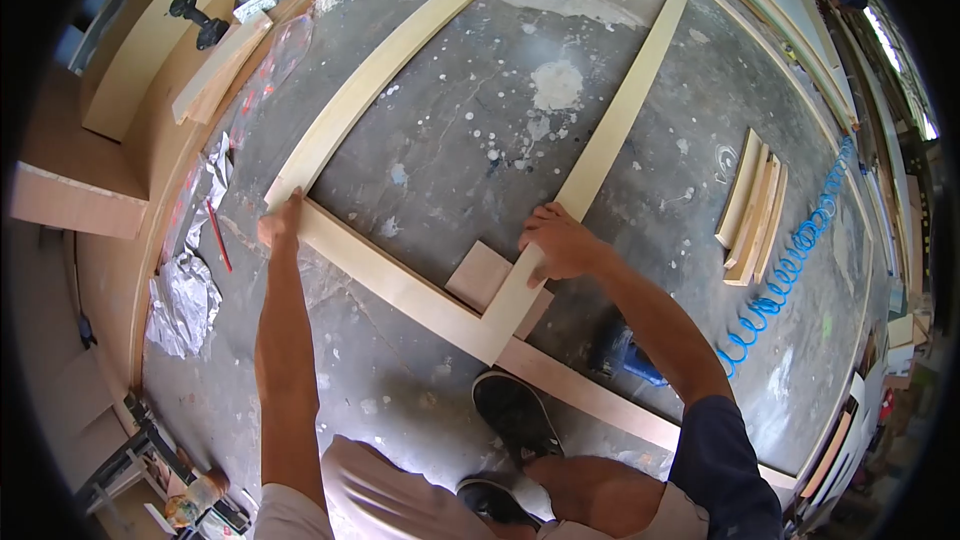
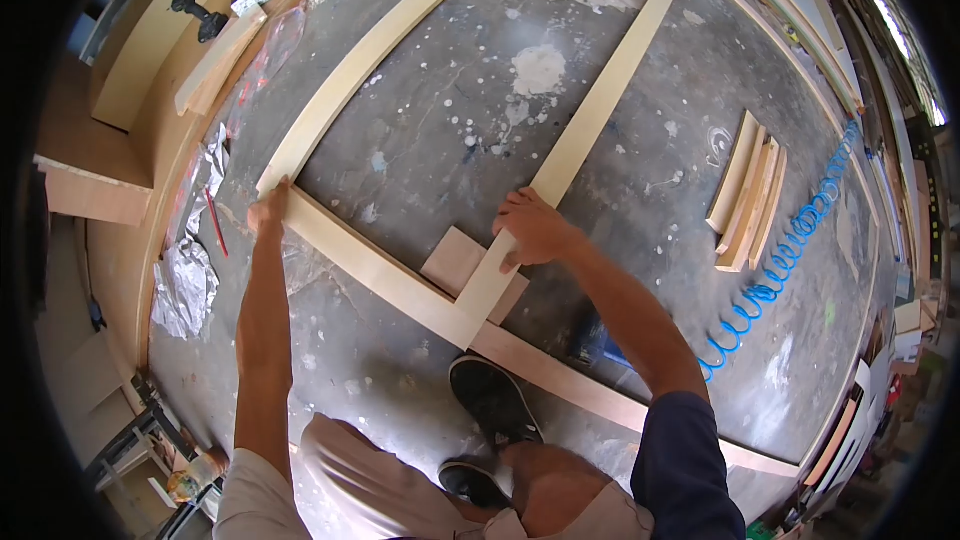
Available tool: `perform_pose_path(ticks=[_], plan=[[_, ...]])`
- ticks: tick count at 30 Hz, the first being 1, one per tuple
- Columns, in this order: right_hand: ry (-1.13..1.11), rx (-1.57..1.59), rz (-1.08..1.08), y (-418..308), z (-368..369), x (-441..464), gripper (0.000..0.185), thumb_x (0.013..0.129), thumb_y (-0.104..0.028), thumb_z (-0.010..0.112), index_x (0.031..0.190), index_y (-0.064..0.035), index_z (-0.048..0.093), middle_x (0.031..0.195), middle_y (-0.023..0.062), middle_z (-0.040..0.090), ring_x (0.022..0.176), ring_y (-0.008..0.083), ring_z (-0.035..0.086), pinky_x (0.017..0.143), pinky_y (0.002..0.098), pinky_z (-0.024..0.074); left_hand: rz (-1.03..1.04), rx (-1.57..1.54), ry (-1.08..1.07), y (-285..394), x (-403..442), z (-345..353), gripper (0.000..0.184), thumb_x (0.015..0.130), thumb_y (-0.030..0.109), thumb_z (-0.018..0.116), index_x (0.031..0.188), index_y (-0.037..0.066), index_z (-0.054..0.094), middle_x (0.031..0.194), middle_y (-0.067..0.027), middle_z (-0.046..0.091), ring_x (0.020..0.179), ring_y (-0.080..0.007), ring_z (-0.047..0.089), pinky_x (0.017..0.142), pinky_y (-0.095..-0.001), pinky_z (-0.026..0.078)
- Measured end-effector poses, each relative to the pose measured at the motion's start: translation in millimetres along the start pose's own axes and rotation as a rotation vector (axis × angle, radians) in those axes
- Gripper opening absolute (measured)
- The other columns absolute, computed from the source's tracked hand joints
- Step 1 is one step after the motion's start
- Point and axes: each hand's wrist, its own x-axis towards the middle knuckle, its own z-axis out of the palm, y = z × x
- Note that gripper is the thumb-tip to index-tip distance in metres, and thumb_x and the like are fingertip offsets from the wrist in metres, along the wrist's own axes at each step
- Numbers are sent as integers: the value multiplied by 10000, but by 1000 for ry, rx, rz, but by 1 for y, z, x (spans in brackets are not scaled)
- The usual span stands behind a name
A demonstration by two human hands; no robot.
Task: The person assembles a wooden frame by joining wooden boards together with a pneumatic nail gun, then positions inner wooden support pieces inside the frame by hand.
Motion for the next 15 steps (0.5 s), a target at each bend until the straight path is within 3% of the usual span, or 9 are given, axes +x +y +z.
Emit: perform_pose_path(ticks=[4, 6, 7, 8, 9, 10, 12, 13, 15], plan=[[11, 18, 5, -1, 2, -1, 630, 541, -431, 896, 1033, -85, 710, 1066, 73, 604, 1167, 281, 494, 1100, 447, 294, 62, 128, 3, -2, 13, 9, 1040, 632, 723, 769, 1198, -138, 632, 1250, -259, 649, 1217, -325, 611, 1038, -363, 478], [260, 17, 55, -10, 0, -10, 608, 612, -360, 877, 1104, -61, 680, 1155, 104, 603, 1225, 306, 471, 1099, 451, 316, 31, -5, 38, -6, 15, 17, 1010, 605, 676, 822, 1186, -129, 635, 1213, -233, 657, 1195, -348, 602, 1062, -409, 449], [249, 32, 63, -18, 1, -17, 608, 612, -360, 877, 1104, -61, 680, 1155, 104, 603, 1225, 306, 471, 1099, 451, 316, 132, 97, 312, -8, 4, 23, 952, 612, 637, 839, 1169, -108, 637, 1176, -217, 651, 1170, -348, 591, 1055, -441, 433], [405, -22, 136, -27, 2, -27, 571, 658, -308, 849, 1132, -52, 663, 1182, 121, 598, 1221, 317, 485, 1086, 445, 340, 241, 196, 584, -9, -10, 33, 895, 619, 598, 856, 1151, -88, 639, 1139, -201, 644, 1144, -348, 581, 1049, -472, 417], [557, -80, 211, -36, 7, -38, 535, 703, -257, 822, 1161, -43, 646, 1209, 138, 593, 1217, 328, 498, 1073, 439, 364, 520, 101, 574, -8, -34, 28, 785, 686, 524, 844, 1168, -57, 627, 1136, -190, 632, 1131, -339, 574, 1028, -470, 423], [549, -74, 222, -41, 18, -53, 535, 703, -257, 822, 1161, -43, 646, 1209, 138, 593, 1217, 328, 498, 1073, 439, 364, 796, -4, 554, -6, -63, 17, 677, 754, 449, 832, 1184, -26, 615, 1134, -179, 620, 1119, -329, 567, 1006, -468, 428], [818, 93, 515, -54, 47, -100, 430, 759, -163, 748, 1153, -40, 627, 1215, 158, 587, 1175, 346, 536, 1031, 439, 402, 1189, -305, 2, -9, -125, 10, 383, 840, 263, 788, 1113, 33, 650, 1126, -151, 628, 1095, -318, 572, 962, -449, 443], [828, 129, 568, -60, 58, -131, 403, 745, -130, 727, 1125, -41, 627, 1207, 169, 584, 1139, 357, 552, 1014, 445, 413, 1280, -393, -284, -14, -159, 10, 271, 834, 124, 782, 1078, 71, 675, 1119, -129, 629, 1081, -311, 572, 953, -427, 449], [793, 160, 684, -72, 80, -201, 412, 708, -92, 701, 1107, -45, 612, 1196, 183, 576, 1109, 371, 555, 1006, 462, 408, 1482, -278, -443, -34, -220, 11, 356, 749, 130, 841, 1063, 85, 680, 1132, -109, 616, 1113, -312, 558, 958, -448, 450]])
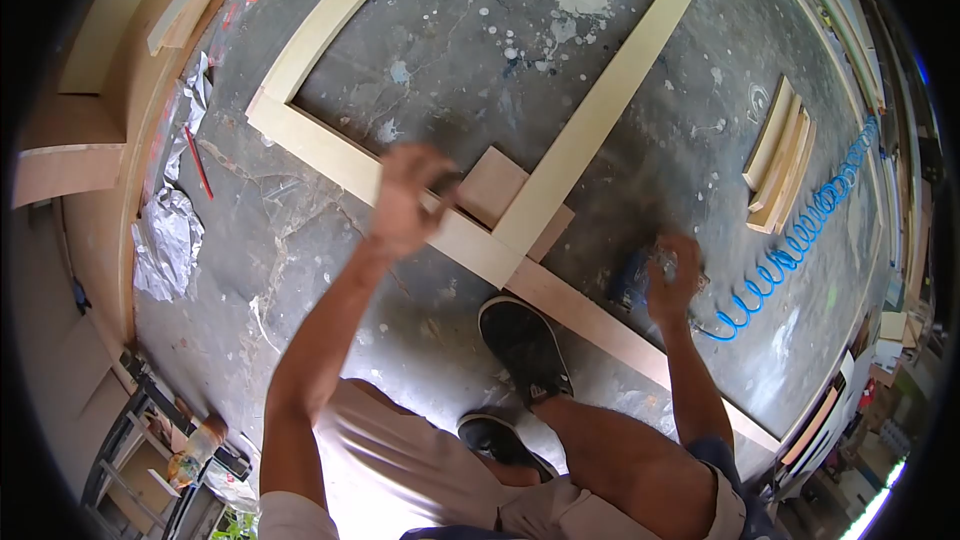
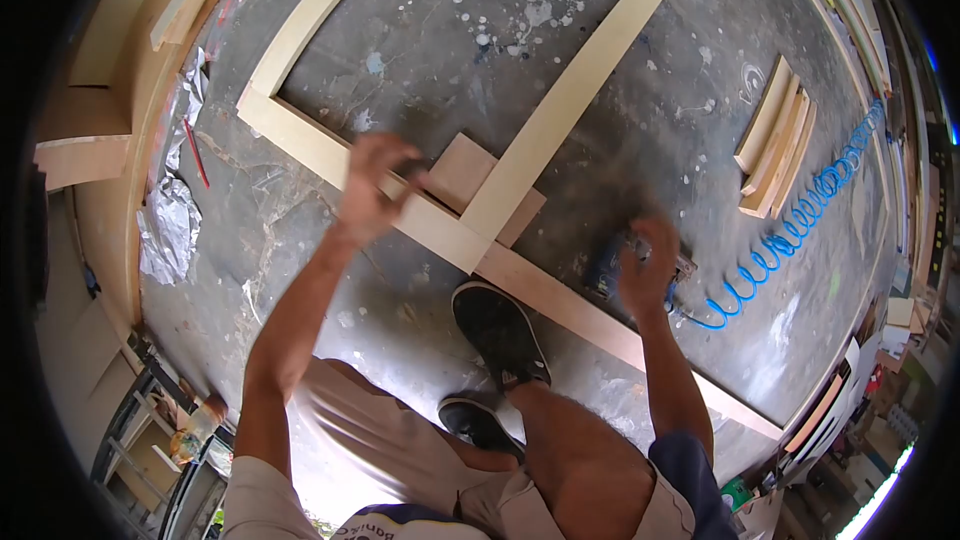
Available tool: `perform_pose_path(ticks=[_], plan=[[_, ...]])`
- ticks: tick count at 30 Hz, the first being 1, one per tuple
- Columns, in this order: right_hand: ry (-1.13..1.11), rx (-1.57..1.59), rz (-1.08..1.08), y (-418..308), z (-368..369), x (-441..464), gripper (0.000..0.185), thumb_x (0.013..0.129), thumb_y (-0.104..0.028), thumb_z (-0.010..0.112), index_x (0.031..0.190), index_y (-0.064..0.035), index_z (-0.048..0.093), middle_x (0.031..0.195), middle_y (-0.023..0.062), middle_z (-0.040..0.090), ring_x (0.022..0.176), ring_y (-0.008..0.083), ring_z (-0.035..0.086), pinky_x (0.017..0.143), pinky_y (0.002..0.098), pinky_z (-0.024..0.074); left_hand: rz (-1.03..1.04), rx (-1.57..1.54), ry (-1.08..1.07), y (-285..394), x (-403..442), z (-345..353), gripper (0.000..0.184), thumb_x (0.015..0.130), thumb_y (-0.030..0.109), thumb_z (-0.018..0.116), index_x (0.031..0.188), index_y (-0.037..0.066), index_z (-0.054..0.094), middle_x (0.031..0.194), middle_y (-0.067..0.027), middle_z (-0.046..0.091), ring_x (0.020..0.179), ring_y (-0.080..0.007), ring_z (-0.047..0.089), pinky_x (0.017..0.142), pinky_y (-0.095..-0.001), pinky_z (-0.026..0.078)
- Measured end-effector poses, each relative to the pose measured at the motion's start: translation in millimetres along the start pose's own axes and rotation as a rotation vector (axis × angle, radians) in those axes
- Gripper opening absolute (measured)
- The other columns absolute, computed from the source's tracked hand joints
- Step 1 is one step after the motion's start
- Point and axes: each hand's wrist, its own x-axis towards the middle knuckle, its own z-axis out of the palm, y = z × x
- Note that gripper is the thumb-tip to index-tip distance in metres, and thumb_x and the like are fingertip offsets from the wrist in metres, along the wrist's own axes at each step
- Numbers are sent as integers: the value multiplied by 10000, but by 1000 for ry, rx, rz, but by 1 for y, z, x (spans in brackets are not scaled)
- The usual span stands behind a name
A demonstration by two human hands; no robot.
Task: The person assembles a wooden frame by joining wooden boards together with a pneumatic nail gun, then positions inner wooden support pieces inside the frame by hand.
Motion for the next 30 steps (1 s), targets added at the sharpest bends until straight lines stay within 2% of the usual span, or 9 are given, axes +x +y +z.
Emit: perform_pose_path(ticks=[2, 4, 7, 13, 15, 21, 25, 27, 30], plan=[[-34, -43, 55, 15, -26, -44, 445, 685, -85, 694, 1118, -48, 598, 1193, 185, 570, 1116, 375, 542, 1015, 473, 392, 37, -54, -137, 44, -15, 17, 462, 706, 197, 866, 1119, 111, 676, 1149, -85, 594, 1131, -305, 537, 988, -459, 419], [-208, -344, 35, 19, -41, -70, 554, 639, -115, 703, 1168, -33, 561, 1188, 179, 558, 1127, 377, 516, 1029, 496, 359, 64, -61, -218, 46, -33, 30, 506, 695, 234, 868, 1147, 121, 671, 1148, -78, 585, 1124, -296, 531, 991, -451, 403], [-284, -505, -22, 32, -34, -87, 629, 613, -147, 711, 1199, -15, 526, 1202, 179, 544, 1160, 374, 493, 1029, 513, 339, 115, -115, -315, 34, -45, 41, 584, 678, 310, 865, 1199, 137, 666, 1104, -55, 576, 1082, -278, 525, 974, -428, 371], [-262, -539, -90, 51, -24, -63, 347, 617, -133, 686, 919, -21, 555, 903, 180, 553, 936, 376, 523, 935, 469, 387, 52, -191, -248, 35, -46, 50, 535, 661, 231, 878, 1139, 119, 664, 1082, -60, 597, 1067, -282, 527, 951, -431, 374], [-287, -479, -96, 47, -34, -56, 254, 613, -123, 675, 814, -58, 534, 803, 141, 568, 828, 358, 558, 821, 453, 409, -230, -270, -285, 43, -43, 46, 518, 662, 170, 870, 1125, 104, 647, 1063, -69, 608, 1069, -285, 529, 943, -424, 379], [-161, -568, -115, 21, -61, -40, 214, 606, -94, 684, 698, -98, 491, 638, 86, 531, 618, 333, 539, 634, 430, 370, -169, -206, -195, 48, -49, 43, 516, 666, 119, 846, 1134, 97, 631, 980, -58, 604, 1039, -303, 528, 943, -426, 383], [-202, -541, -139, -26, -67, -25, 220, 631, -99, 712, 719, -85, 511, 654, 99, 549, 624, 344, 539, 633, 429, 369, -210, -230, -205, 49, -47, 39, 490, 656, 109, 845, 1100, 103, 638, 953, -58, 601, 1025, -309, 526, 949, -430, 387], [-247, -387, -160, -50, -69, -19, 217, 663, -99, 737, 753, -72, 541, 680, 106, 585, 636, 349, 553, 611, 426, 365, -328, -193, -294, 52, -42, 41, 437, 635, 122, 856, 1026, 102, 662, 945, -58, 614, 1025, -307, 529, 976, -440, 372], [-355, -131, 35, -85, -62, -24, 241, 689, -86, 757, 885, -43, 622, 775, 138, 633, 703, 371, 579, 631, 443, 413, -458, -141, -401, 57, -24, 39, 377, 611, 135, 867, 934, 88, 679, 932, -56, 622, 1023, -302, 533, 1017, -457, 344]])
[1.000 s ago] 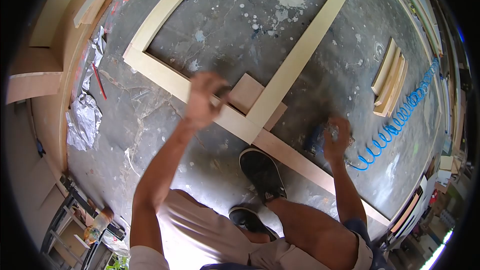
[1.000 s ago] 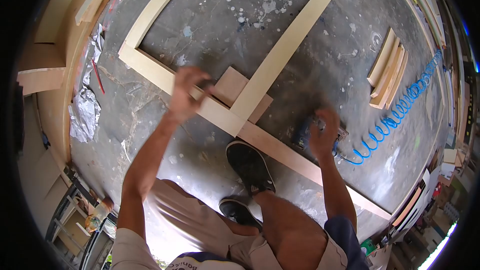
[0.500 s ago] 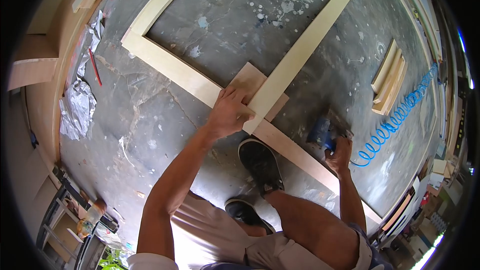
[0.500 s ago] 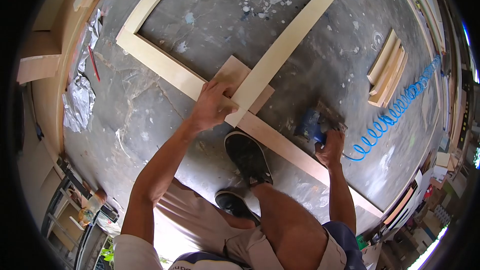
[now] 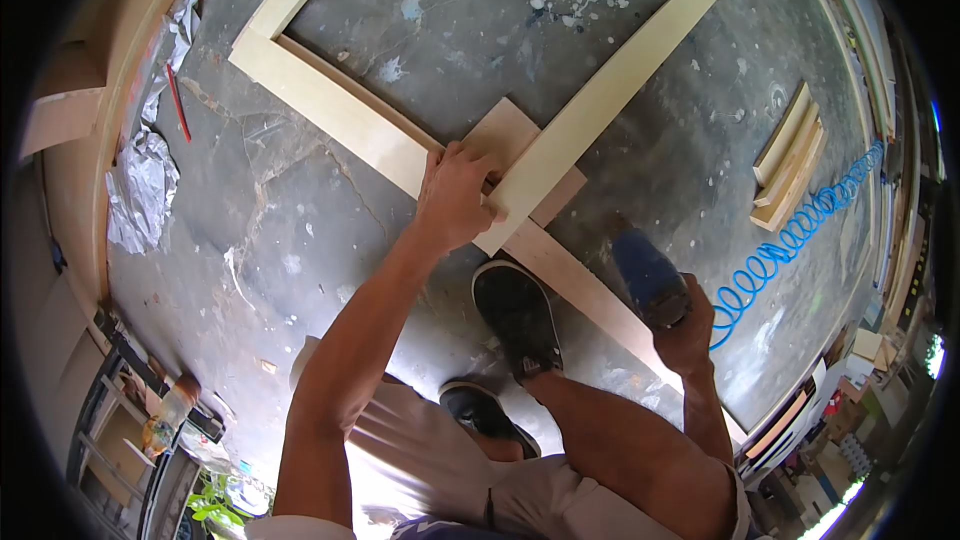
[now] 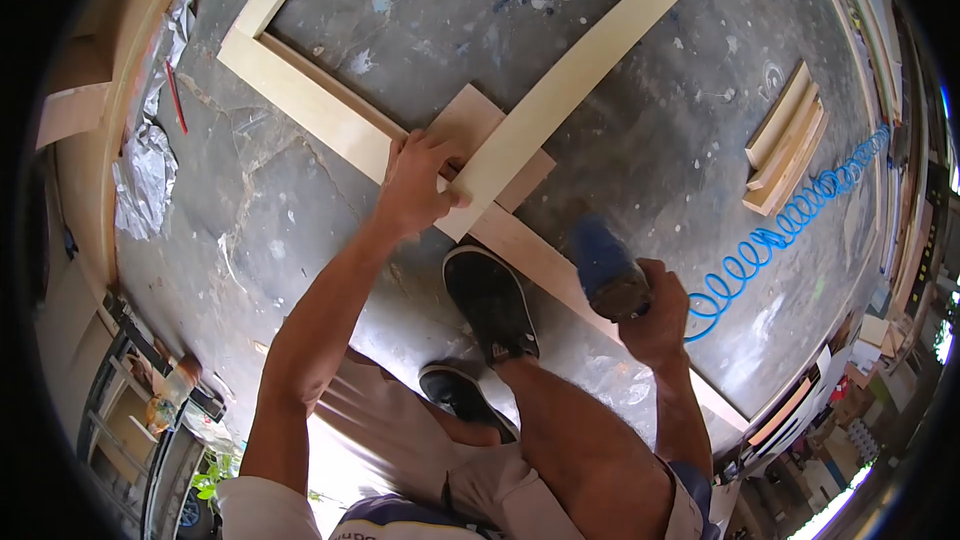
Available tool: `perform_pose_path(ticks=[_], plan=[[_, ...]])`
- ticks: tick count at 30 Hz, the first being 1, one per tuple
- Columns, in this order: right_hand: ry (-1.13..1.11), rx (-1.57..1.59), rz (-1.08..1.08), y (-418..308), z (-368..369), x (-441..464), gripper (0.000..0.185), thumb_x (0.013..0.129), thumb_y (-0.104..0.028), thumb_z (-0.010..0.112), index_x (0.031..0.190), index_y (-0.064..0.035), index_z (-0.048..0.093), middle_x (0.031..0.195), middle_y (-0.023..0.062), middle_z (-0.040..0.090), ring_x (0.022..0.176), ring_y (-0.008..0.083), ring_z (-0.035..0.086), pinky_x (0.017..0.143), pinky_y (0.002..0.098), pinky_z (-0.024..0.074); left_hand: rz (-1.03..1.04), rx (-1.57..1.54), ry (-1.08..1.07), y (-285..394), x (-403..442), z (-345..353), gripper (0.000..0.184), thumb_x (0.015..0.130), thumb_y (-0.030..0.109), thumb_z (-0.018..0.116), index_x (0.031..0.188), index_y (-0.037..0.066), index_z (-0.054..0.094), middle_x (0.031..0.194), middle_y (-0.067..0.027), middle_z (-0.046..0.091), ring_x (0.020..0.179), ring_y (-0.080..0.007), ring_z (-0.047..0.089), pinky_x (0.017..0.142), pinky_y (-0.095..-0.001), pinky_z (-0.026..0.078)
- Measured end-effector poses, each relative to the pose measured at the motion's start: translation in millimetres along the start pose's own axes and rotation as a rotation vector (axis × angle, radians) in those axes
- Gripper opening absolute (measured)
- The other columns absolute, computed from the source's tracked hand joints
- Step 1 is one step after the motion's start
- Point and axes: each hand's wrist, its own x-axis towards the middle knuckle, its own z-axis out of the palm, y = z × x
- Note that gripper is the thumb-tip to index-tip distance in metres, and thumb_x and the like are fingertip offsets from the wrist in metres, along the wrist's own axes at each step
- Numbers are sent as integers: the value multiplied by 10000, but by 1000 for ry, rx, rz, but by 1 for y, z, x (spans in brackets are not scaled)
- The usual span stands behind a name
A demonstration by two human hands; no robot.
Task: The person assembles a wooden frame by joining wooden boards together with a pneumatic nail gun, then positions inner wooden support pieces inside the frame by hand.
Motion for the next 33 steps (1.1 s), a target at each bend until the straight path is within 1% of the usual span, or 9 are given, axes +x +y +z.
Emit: perform_pose_path(ticks=[1, 2, 4, 6, 9, 15, 28, 30, 33], plan=[[-3, 191, 71, -8, 4, 0, 277, 687, -82, 761, 934, -40, 642, 810, 152, 646, 731, 381, 586, 647, 451, 435, -11, -5, 3, 0, 2, 1, 377, 611, 135, 867, 934, 88, 679, 932, -56, 622, 1023, -302, 533, 1017, -457, 344], [-92, 195, 40, -9, 9, -2, 372, 684, -82, 765, 1041, -53, 665, 866, 171, 664, 760, 393, 585, 684, 458, 464, -30, 26, -14, 0, 2, 1, 369, 598, 137, 872, 915, 90, 690, 955, -59, 624, 1047, -307, 522, 1042, -467, 323], [-188, 147, -12, -13, 24, -5, 406, 681, -91, 772, 1071, -62, 666, 878, 173, 670, 764, 390, 586, 686, 461, 465, -61, 57, -36, 2, -4, 0, 360, 585, 140, 876, 895, 91, 701, 979, -62, 627, 1071, -311, 511, 1066, -477, 301], [-297, 112, -49, -30, 32, 4, 486, 687, -138, 797, 1153, -83, 670, 851, 169, 667, 761, 377, 589, 690, 469, 463, -34, 142, 118, 5, -6, -2, 366, 569, 154, 882, 897, 119, 724, 1019, -87, 620, 1126, -334, 471, 1102, -500, 261], [-337, -2, -31, -49, 37, 16, 486, 706, -163, 797, 1169, -84, 671, 815, 163, 661, 765, 382, 590, 698, 478, 463, -86, 120, 88, 6, -5, -1, 380, 553, 191, 893, 902, 157, 747, 1046, -111, 603, 1166, -355, 438, 1122, -520, 224], [-363, 20, -47, -44, 40, 28, 463, 737, -169, 779, 1184, -117, 670, 821, 180, 667, 764, 405, 592, 702, 492, 470, -101, 148, 80, 6, -2, 1, 366, 551, 216, 895, 888, 182, 755, 1062, -118, 579, 1176, -357, 436, 1138, -524, 209], [-349, 27, -50, -52, 45, 31, 455, 737, -143, 757, 1182, -118, 665, 760, 184, 652, 715, 423, 608, 683, 500, 489, -108, 146, 69, 7, -3, 0, 344, 565, 238, 894, 868, 174, 744, 1064, -122, 569, 1173, -355, 435, 1146, -517, 207], [-350, 49, -8, -54, 45, 32, 243, 711, -177, 801, 788, -15, 638, 746, 214, 629, 737, 445, 600, 665, 513, 442, -108, 157, 71, 7, -3, 0, 338, 566, 240, 894, 861, 172, 741, 1058, -122, 569, 1168, -354, 438, 1144, -514, 208], [-330, 47, -44, -48, 48, 31, 252, 710, -189, 804, 789, -14, 640, 751, 215, 631, 744, 444, 602, 667, 517, 442, -92, 152, 107, 6, -3, 2, 336, 569, 242, 893, 862, 175, 743, 1055, -121, 568, 1164, -352, 441, 1143, -512, 209]])
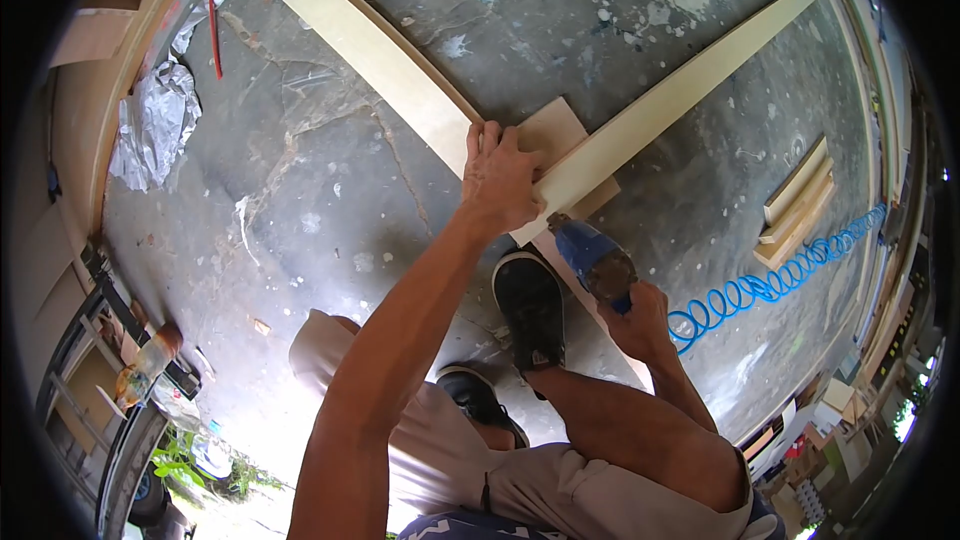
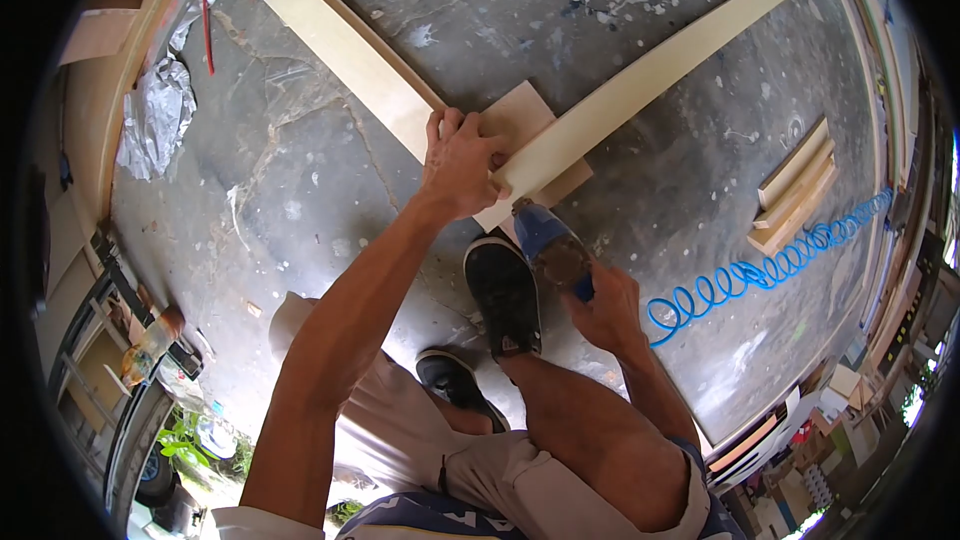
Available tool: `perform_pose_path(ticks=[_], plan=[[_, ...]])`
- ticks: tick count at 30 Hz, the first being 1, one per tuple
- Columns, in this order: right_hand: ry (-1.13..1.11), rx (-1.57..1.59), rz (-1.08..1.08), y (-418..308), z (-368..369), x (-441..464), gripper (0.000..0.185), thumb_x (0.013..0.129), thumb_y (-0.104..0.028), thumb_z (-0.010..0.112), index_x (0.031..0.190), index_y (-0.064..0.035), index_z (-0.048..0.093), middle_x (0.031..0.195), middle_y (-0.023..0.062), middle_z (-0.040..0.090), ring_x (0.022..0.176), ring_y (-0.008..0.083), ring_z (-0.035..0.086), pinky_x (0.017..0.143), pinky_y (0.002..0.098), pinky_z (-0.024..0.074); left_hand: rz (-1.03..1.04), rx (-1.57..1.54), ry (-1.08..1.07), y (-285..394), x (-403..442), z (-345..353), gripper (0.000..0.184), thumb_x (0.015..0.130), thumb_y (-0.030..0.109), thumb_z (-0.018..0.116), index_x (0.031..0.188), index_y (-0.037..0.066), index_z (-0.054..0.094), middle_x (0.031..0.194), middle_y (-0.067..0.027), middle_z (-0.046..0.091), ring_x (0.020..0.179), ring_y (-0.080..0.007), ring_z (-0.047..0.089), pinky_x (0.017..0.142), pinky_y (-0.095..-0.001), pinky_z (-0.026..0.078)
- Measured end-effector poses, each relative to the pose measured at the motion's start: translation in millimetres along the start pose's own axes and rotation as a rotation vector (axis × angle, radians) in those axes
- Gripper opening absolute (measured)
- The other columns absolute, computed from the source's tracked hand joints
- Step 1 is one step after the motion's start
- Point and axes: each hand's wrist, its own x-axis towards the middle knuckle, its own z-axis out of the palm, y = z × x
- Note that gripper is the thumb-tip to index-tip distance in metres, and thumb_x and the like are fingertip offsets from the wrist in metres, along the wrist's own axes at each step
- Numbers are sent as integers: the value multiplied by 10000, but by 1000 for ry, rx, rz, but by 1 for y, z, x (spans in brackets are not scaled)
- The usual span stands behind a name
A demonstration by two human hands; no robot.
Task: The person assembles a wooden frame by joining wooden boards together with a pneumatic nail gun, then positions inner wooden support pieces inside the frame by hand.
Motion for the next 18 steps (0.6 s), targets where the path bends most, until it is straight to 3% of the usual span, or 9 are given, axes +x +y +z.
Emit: perform_pose_path(ticks=[7, 9, 10, 12, 18], plan=[[-12, -29, 37, -3, -5, 0, 253, 719, -185, 797, 774, 2, 636, 746, 217, 648, 734, 450, 617, 648, 499, 457, -4, 1, -21, -1, 0, 2, 321, 571, 253, 893, 843, 174, 741, 1069, -121, 573, 1170, -355, 441, 1145, -518, 206], [-69, -1, 105, -6, -9, -1, 256, 743, -173, 760, 933, -23, 676, 775, 219, 658, 757, 455, 623, 673, 495, 483, 17, 14, -14, -4, -1, 3, 333, 578, 249, 890, 851, 162, 721, 1061, -120, 568, 1166, -345, 441, 1140, -522, 205], [-67, -1, 100, -5, -8, -3, 256, 743, -173, 760, 933, -23, 676, 775, 219, 658, 757, 455, 623, 673, 495, 483, 16, 17, -10, -9, -3, 2, 333, 578, 249, 890, 851, 162, 721, 1061, -120, 568, 1166, -345, 441, 1140, -522, 205], [-36, 38, 103, -3, -8, -2, 230, 752, -174, 752, 895, -10, 677, 771, 218, 658, 754, 453, 627, 667, 481, 483, 177, -132, -37, -21, -7, -3, 385, 592, 208, 881, 915, 151, 680, 1051, -81, 564, 1157, -320, 441, 1122, -516, 203], [-38, 94, 85, -16, -4, 17, 246, 767, -170, 745, 954, -26, 678, 800, 219, 671, 792, 442, 645, 683, 477, 491, 245, -226, -148, -29, -3, -8, 448, 601, 107, 861, 971, 140, 611, 1043, -8, 567, 1134, -285, 447, 1093, -486, 193]])
